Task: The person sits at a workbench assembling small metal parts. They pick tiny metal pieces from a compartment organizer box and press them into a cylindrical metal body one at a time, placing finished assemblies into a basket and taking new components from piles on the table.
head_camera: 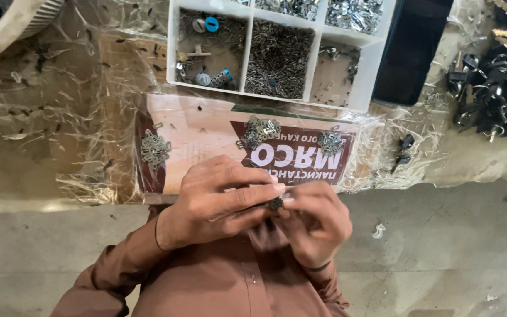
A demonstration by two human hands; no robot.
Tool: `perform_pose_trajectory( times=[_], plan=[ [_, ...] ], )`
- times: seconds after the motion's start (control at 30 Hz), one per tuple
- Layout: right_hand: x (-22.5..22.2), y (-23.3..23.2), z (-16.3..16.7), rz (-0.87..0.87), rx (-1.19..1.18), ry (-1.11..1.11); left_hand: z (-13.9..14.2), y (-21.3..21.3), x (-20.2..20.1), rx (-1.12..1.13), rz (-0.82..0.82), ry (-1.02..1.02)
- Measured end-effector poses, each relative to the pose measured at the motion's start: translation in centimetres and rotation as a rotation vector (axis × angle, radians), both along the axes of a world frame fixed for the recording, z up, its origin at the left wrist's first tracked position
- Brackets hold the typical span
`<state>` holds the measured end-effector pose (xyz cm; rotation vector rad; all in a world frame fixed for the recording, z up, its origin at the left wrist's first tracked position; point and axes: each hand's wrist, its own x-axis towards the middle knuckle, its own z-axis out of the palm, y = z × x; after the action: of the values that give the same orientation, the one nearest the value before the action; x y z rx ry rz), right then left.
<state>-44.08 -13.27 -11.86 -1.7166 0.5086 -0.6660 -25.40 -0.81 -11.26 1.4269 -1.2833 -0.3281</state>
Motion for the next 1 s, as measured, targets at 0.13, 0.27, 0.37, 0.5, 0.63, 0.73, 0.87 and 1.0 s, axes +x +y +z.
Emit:
perform_pose_trajectory(
  times=[0.13,0.27,0.37,0.5,0.63,0.73,0.87,1.0],
  plan=[
    [-0.9,-0.4,-0.1,0.018,0.391,0.001,0.0,-0.3,-0.2,-0.023,-0.047,0.025],
    [-0.6,-0.6,-0.1,-0.032,0.568,0.016,0.2,-0.4,0.0,-0.025,-0.041,0.063],
    [0.9,-0.7,-0.5,-0.319,-0.493,0.470,0.4,-0.3,0.4,-0.029,0.002,0.088],
    [1.8,-1.4,0.2,-0.223,-0.753,0.600,0.5,-0.4,0.9,-0.018,0.035,0.119],
    [1.9,-2.0,0.2,-0.119,-0.819,0.634,0.7,-0.8,0.8,-0.023,0.002,0.129],
    [1.0,-2.1,-0.2,-0.046,-0.862,0.556,0.8,-0.9,0.8,-0.031,-0.009,0.145],
    [-0.7,-2.4,-1.2,0.103,-0.888,0.364,0.6,-0.8,0.9,-0.010,-0.009,0.132],
    [-1.6,-2.2,-2.6,0.135,-0.880,0.144,0.3,-0.8,0.6,-0.006,-0.006,0.134]
  ],
)
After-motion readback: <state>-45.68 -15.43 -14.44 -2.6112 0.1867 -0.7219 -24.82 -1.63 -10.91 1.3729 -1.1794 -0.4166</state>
